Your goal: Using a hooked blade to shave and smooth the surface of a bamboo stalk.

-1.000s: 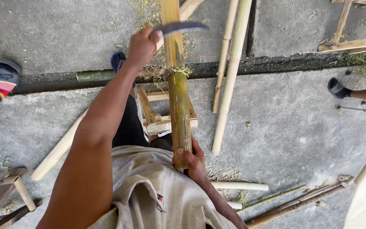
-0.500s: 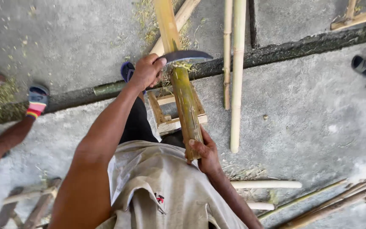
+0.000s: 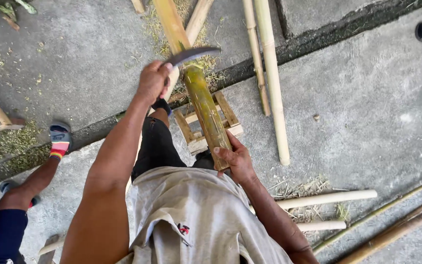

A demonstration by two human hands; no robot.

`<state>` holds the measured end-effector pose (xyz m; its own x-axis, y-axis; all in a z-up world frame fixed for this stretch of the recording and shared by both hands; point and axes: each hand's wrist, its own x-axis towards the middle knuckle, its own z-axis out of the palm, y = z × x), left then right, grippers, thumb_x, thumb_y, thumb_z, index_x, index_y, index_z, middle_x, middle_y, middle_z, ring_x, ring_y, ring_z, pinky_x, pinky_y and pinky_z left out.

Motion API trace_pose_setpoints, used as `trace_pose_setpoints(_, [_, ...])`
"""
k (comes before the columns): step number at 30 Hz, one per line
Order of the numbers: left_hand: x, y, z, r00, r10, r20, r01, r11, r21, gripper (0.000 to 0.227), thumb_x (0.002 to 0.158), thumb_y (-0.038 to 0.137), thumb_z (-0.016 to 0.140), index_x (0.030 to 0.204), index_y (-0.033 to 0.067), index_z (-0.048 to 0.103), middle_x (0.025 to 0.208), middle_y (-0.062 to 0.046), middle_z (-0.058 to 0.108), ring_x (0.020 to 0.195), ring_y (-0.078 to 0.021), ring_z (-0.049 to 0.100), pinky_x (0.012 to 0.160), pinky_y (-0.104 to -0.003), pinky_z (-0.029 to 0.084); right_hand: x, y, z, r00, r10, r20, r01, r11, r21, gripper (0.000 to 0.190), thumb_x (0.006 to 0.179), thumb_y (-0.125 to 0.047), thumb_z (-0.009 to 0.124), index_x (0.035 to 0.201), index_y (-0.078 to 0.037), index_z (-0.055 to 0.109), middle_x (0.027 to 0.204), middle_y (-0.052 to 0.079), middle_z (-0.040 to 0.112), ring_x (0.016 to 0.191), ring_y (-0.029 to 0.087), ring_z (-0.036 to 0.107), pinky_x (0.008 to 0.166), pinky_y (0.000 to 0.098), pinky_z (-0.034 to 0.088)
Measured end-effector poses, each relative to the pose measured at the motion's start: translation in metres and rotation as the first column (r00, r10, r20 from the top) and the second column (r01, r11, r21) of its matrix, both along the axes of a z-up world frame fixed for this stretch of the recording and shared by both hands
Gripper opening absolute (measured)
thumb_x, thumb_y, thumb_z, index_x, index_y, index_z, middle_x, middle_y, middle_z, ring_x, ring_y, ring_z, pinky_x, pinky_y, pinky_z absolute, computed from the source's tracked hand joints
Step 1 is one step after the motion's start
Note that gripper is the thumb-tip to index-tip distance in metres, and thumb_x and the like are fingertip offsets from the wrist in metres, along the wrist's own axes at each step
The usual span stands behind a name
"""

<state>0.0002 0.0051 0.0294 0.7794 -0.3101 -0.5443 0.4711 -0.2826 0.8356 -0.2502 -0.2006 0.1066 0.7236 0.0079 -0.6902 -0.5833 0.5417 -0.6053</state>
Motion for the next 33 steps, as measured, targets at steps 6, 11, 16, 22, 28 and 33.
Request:
trace_pose_setpoints(6, [0.007,-0.003,-0.003,0.999,0.009,-0.046,-0.009,1.0,0.001,0.02,0.106,0.028,0.052,0.103,0.0093,0.059,0.061,0.0,0.058,0.037,-0.008,0.045,0.031,-0.027,0.038,0.004,0.0,-0.014,0.999,0.019,0.026,-0.017,0.997,-0.077,0.087,0.08,-0.014,0.075,0.157,-0.004,0.037,0.096,0.014,0.067,0.054,0.018,0.064,0.037,0.0309,0.053])
trace_pose_setpoints(11, [0.008,0.001,-0.017,0.995,0.088,0.043,-0.088,0.996,-0.012,0.025,0.109,0.026,0.054,0.103,0.0021,0.053,0.061,-0.002,0.054,0.039,-0.0095,0.043,0.032,-0.029,0.036,-0.002,-0.006,-0.01,0.998,0.062,0.028,-0.058,0.99,-0.125,0.085,0.079,-0.015,0.075,0.155,-0.003,0.04,0.099,0.014,0.07,0.054,0.018,0.065,0.038,0.0297,0.053])
trace_pose_setpoints(16, [0.012,-0.005,-0.038,0.998,0.017,0.063,-0.021,0.998,0.062,0.024,0.109,0.029,0.055,0.107,0.0057,0.06,0.062,-0.002,0.057,0.039,-0.0098,0.041,0.032,-0.029,0.035,-0.004,-0.008,-0.006,0.997,0.076,0.015,-0.073,0.989,-0.13,0.082,0.079,-0.017,0.073,0.154,-0.002,0.043,0.1,0.013,0.071,0.055,0.018,0.065,0.038,0.0296,0.053])
trace_pose_setpoints(22, [-0.013,-0.008,-0.04,0.997,0.056,-0.061,-0.061,0.995,-0.08,0.025,0.106,0.029,0.054,0.108,0.0041,0.056,0.06,-0.003,0.059,0.038,-0.0093,0.047,0.031,-0.028,0.038,-0.012,-0.015,-0.015,0.998,0.065,0.012,-0.063,0.992,-0.114,0.079,0.081,-0.017,0.071,0.154,0.0,0.045,0.094,0.014,0.067,0.056,0.019,0.064,0.04,0.0304,0.052])
trace_pose_setpoints(28, [0.011,-0.008,-0.021,0.999,0.02,0.028,-0.021,1.0,0.013,0.022,0.107,0.028,0.053,0.112,0.0065,0.054,0.061,0.0,0.055,0.037,-0.0099,0.045,0.03,-0.027,0.039,0.001,-0.015,-0.014,0.998,0.066,0.002,-0.065,0.989,-0.135,0.079,0.079,-0.016,0.071,0.152,0.0,0.044,0.093,0.013,0.067,0.055,0.019,0.064,0.038,0.0316,0.052])
trace_pose_setpoints(33, [0.01,-0.007,-0.056,0.931,0.361,0.048,-0.362,0.932,0.001,0.026,0.109,0.027,0.051,0.105,0.0016,0.057,0.056,-0.001,0.05,0.037,-0.0101,0.044,0.03,-0.029,0.038,0.002,-0.016,-0.018,0.996,0.081,-0.026,-0.084,0.986,-0.144,0.082,0.079,-0.016,0.071,0.155,-0.001,0.042,0.093,0.015,0.066,0.056,0.02,0.063,0.039,0.0316,0.052])
